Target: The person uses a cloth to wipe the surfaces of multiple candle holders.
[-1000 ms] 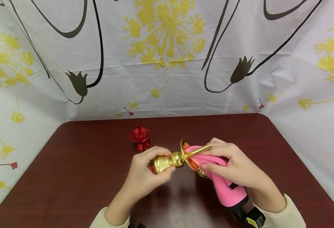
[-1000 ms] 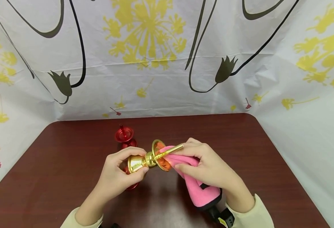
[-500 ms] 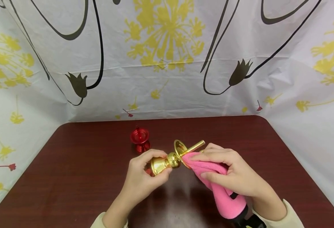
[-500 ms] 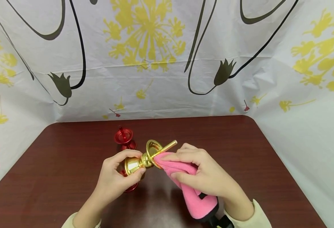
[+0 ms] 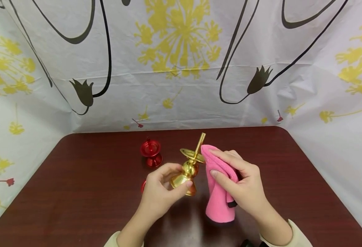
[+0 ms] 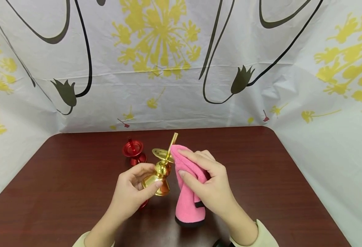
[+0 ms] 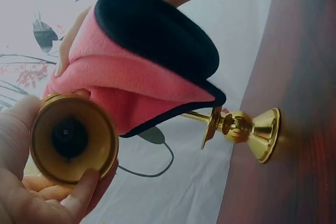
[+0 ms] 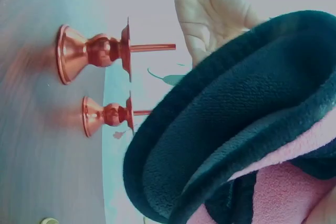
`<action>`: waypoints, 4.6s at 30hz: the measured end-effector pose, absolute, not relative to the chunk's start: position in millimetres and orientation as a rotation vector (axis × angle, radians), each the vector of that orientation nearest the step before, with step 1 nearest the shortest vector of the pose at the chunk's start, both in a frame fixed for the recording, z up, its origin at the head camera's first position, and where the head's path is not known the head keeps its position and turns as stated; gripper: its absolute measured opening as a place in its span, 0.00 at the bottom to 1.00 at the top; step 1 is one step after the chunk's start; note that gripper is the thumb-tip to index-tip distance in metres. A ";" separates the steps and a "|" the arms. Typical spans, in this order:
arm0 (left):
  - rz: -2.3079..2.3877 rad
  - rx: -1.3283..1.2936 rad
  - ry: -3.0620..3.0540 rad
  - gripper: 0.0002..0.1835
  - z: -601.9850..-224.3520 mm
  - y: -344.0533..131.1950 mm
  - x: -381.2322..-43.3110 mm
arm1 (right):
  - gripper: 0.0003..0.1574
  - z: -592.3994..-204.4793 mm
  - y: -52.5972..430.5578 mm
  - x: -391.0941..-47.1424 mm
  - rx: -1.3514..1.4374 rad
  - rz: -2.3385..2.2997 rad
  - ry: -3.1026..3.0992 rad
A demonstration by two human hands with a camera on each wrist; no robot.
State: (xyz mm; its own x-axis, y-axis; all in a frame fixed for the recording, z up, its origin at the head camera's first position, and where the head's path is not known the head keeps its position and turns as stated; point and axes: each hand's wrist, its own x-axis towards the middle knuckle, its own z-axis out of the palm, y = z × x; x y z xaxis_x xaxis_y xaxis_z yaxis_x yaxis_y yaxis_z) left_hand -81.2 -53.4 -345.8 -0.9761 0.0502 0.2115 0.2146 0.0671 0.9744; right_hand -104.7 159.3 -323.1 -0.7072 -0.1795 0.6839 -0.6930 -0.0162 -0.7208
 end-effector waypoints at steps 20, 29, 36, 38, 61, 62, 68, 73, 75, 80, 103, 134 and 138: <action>-2.293 -0.149 -2.175 0.16 -333.1 -49.2 -75.6 | 0.18 -334.5 144.9 -110.3 1.169 1.458 -1.676; -2.332 -0.176 -2.124 0.15 -335.0 -51.8 -73.8 | 0.17 -340.4 143.8 -113.3 1.231 1.396 -1.744; -2.302 -0.188 -2.105 0.15 -334.5 -54.4 -74.3 | 0.22 -342.6 145.9 -115.3 1.206 1.515 -1.765; -2.284 -0.181 -2.089 0.14 -333.6 -55.6 -74.2 | 0.24 -342.4 147.1 -116.3 1.192 1.532 -1.779; -2.207 -0.324 -2.036 0.12 -330.8 -60.5 -68.9 | 0.19 -346.4 148.2 -114.1 0.954 1.669 -2.072; -2.210 -0.322 -2.031 0.12 -330.7 -60.6 -68.9 | 0.19 -345.9 147.7 -113.2 0.952 1.684 -2.074; -2.203 -0.320 -1.992 0.13 -329.8 -61.0 -67.1 | 0.21 -340.9 146.3 -106.7 0.896 1.762 -2.116; -2.149 -0.340 -1.995 0.12 -328.8 -62.4 -65.2 | 0.22 -338.9 145.1 -102.2 0.895 1.761 -2.089; -2.134 -0.342 -1.986 0.12 -328.4 -63.0 -64.2 | 0.24 -338.5 144.2 -100.9 0.907 1.752 -2.064; -2.121 -0.336 -1.965 0.12 -328.4 -61.9 -63.4 | 0.27 -337.3 143.5 -98.0 0.896 1.740 -2.044; -2.160 -0.238 -1.966 0.10 -332.6 -62.6 -66.0 | 0.31 -341.9 132.3 -95.7 1.255 1.726 -1.812; -2.254 -0.659 -1.934 0.24 -340.6 -78.7 -74.5 | 0.30 -347.8 134.7 -109.4 1.331 1.723 -1.770; -2.234 -0.569 -1.967 0.25 -338.2 -80.2 -73.8 | 0.31 -348.2 133.1 -106.9 1.310 1.713 -1.786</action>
State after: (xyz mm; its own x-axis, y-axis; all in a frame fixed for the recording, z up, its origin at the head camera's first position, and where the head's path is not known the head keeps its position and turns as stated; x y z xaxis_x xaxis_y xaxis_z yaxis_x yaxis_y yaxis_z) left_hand -73.8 -80.2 -338.2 -0.9236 0.1611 0.3479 0.3246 -0.1541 0.9332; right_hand -106.9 133.1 -348.2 -0.5170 -0.3744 0.7697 -0.7846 -0.1522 -0.6010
